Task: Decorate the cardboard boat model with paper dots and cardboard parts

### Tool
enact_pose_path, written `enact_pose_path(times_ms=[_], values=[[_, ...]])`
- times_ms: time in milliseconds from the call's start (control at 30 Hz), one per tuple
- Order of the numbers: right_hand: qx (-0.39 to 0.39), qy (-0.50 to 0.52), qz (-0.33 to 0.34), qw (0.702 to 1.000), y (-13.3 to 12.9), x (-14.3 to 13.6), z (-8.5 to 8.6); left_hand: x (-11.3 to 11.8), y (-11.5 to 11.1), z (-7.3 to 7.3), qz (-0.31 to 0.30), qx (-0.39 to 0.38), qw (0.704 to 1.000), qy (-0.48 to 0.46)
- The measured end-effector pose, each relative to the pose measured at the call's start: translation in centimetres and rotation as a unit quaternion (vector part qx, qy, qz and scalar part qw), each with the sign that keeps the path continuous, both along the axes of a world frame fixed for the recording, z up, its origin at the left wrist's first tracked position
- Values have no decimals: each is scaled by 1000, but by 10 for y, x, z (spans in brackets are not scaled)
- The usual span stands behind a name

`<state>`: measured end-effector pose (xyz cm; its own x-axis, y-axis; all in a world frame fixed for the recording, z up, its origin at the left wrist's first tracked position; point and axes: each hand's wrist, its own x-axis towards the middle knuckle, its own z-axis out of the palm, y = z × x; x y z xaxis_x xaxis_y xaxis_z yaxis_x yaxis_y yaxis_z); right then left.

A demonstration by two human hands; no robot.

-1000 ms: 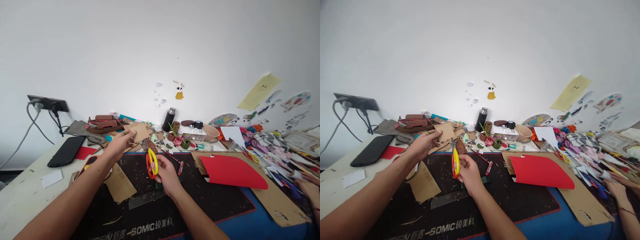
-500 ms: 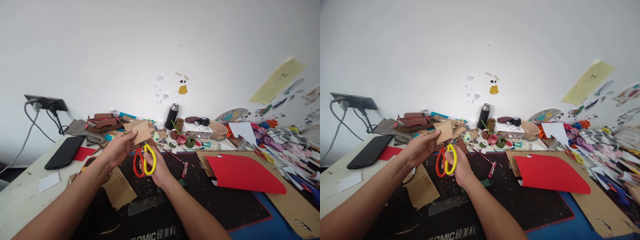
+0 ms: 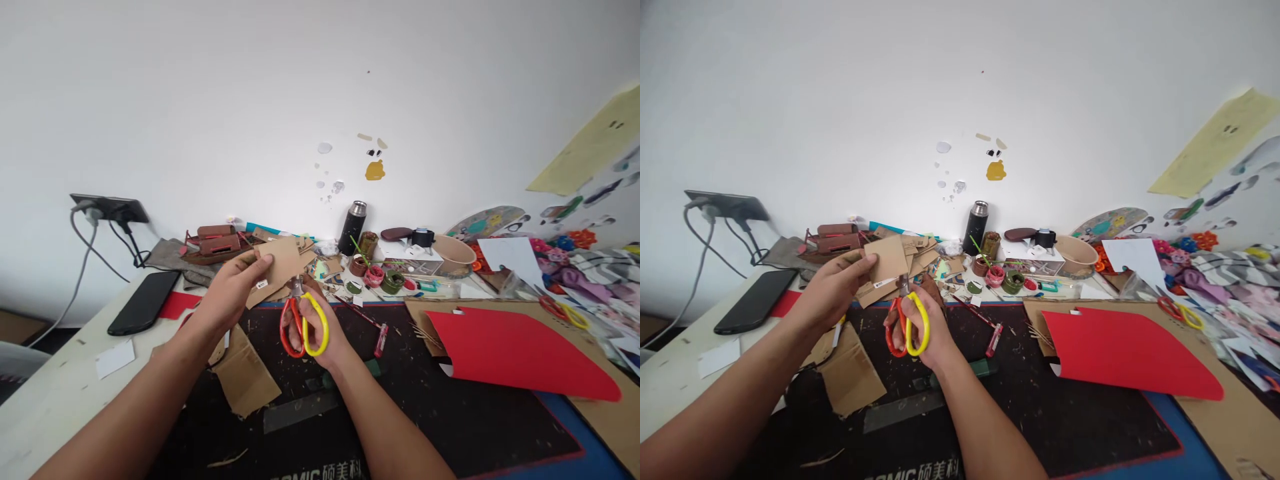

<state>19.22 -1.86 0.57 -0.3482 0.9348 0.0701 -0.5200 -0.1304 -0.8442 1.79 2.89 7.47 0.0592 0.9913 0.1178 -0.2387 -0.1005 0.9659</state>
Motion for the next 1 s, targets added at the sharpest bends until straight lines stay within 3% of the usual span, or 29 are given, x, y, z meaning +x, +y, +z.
enact_pose_path(times_ms=[100, 200, 367, 600, 833, 1000], values=[[4, -9, -21, 1000, 3, 8, -3, -12, 9, -2, 102, 50, 993, 21], [5, -19, -37, 999, 5, 8, -5, -20, 16, -4, 145, 89, 983, 65], [10, -39, -12, 999, -1, 5, -4, -21, 18, -7, 151, 106, 977, 109], [34, -72, 79, 994, -4, 3, -2, -17, 14, -7, 152, 111, 975, 121], [29, -137, -16, 990, -8, -6, -5, -6, 9, -6, 139, 95, 975, 141], [43, -163, -46, 985, -10, -9, -5, 1, 5, -7, 124, 100, 975, 154]])
